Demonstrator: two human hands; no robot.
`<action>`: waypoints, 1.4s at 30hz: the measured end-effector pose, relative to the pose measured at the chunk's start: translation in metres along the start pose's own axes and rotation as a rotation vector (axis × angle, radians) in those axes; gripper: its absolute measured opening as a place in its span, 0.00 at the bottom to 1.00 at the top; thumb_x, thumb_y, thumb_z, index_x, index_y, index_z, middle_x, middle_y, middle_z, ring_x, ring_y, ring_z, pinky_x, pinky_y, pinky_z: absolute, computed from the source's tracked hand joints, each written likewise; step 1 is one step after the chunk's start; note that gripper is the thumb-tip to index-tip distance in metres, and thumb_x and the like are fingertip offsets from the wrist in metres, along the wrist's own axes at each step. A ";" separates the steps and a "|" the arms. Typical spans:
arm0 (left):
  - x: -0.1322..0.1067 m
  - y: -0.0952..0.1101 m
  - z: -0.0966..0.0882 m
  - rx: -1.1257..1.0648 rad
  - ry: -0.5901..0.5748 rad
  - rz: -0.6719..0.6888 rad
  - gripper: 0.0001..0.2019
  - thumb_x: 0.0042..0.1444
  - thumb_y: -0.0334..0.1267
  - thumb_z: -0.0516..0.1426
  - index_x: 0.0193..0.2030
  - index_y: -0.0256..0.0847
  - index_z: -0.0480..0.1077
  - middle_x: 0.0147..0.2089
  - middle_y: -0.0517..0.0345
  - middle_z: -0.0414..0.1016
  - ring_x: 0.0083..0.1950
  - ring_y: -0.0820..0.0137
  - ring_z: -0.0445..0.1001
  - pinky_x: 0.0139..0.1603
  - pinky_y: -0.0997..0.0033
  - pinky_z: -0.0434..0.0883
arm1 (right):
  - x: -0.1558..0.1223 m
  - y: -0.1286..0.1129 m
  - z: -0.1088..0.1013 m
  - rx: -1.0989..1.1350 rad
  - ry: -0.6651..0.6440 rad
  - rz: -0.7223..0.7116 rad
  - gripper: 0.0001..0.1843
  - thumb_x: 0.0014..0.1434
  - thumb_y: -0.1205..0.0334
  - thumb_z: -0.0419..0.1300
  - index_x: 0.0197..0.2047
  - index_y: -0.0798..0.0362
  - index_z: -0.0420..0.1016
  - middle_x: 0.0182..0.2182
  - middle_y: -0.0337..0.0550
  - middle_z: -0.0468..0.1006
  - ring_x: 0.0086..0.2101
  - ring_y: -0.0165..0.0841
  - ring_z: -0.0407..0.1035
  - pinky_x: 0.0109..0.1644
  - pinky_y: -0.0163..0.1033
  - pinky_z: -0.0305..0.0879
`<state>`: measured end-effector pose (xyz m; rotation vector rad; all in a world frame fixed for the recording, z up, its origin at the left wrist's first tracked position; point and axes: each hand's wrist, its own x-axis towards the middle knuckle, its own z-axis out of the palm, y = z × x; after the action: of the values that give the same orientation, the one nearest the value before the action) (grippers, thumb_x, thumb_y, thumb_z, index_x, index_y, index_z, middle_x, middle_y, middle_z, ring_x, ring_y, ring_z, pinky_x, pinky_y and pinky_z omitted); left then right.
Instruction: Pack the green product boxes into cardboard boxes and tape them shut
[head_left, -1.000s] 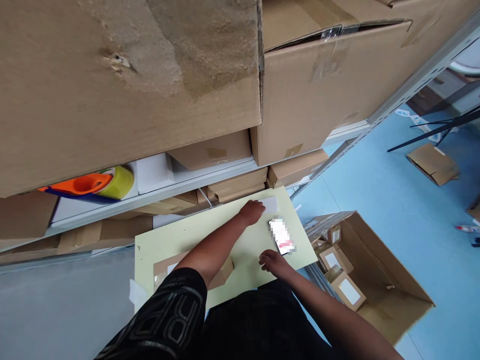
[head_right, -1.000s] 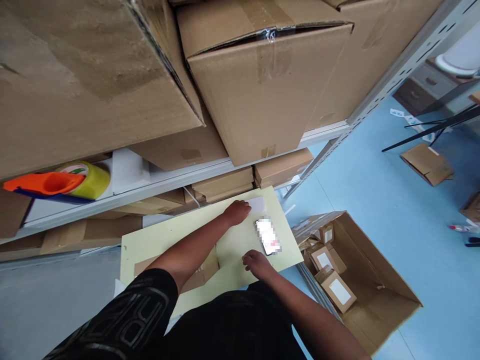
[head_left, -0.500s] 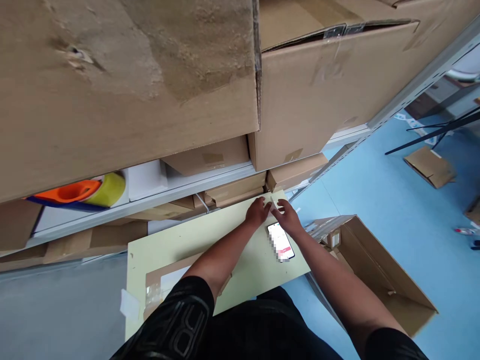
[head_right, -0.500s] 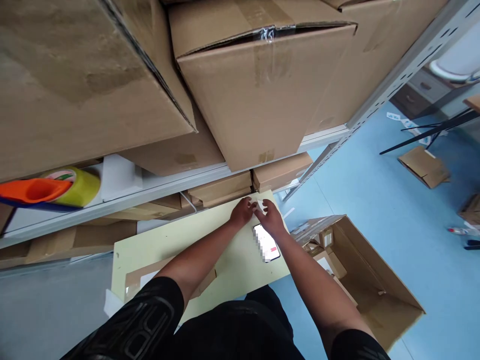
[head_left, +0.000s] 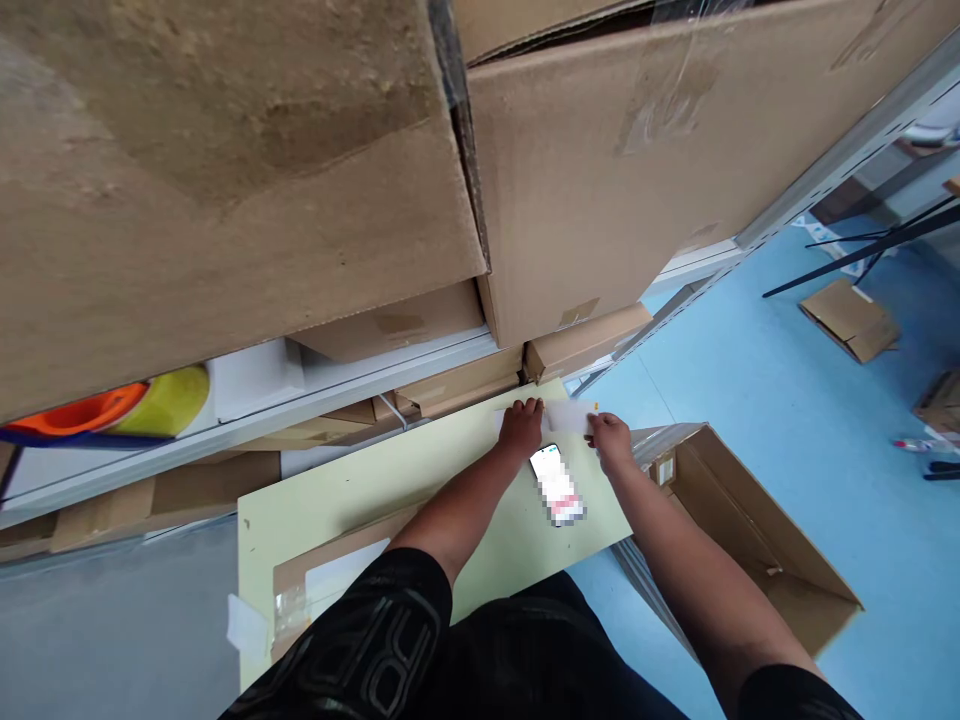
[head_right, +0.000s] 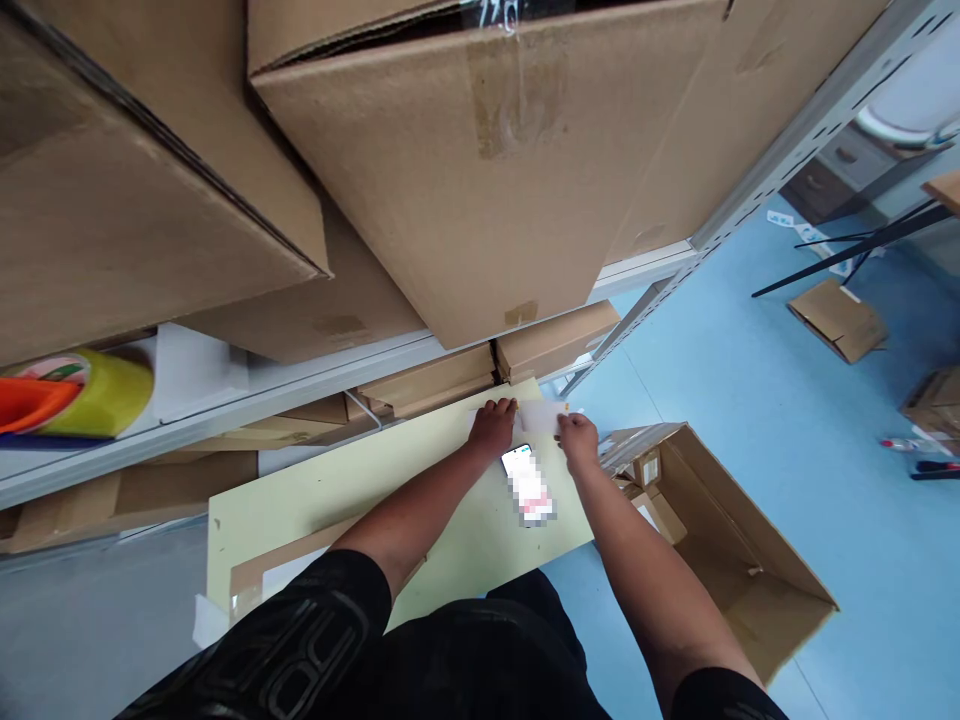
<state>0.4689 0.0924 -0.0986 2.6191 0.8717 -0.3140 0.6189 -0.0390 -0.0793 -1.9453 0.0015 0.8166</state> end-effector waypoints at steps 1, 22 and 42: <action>-0.001 0.001 0.001 0.002 -0.011 -0.004 0.30 0.66 0.31 0.50 0.75 0.36 0.56 0.66 0.38 0.65 0.59 0.52 0.64 0.55 0.54 0.66 | 0.001 0.005 -0.010 0.063 0.024 0.065 0.14 0.48 0.48 0.64 0.26 0.48 0.67 0.19 0.36 0.70 0.21 0.33 0.66 0.26 0.38 0.63; -0.231 -0.068 -0.136 -1.559 0.119 -0.148 0.26 0.49 0.60 0.68 0.36 0.36 0.74 0.27 0.59 0.73 0.27 0.73 0.70 0.31 0.72 0.66 | -0.221 -0.101 0.029 0.433 -0.651 -0.096 0.16 0.47 0.51 0.75 0.28 0.51 0.75 0.19 0.34 0.73 0.19 0.28 0.64 0.23 0.34 0.63; -0.489 -0.128 -0.177 -1.693 0.434 -0.089 0.09 0.51 0.41 0.65 0.31 0.37 0.74 0.29 0.58 0.77 0.30 0.72 0.74 0.37 0.68 0.74 | -0.456 -0.078 0.144 0.406 -0.787 -0.093 0.22 0.46 0.55 0.78 0.43 0.52 0.79 0.38 0.45 0.85 0.37 0.44 0.79 0.45 0.50 0.77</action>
<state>0.0237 -0.0013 0.1834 1.0289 0.7698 0.7178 0.2141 -0.0359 0.1878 -1.1481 -0.3618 1.3509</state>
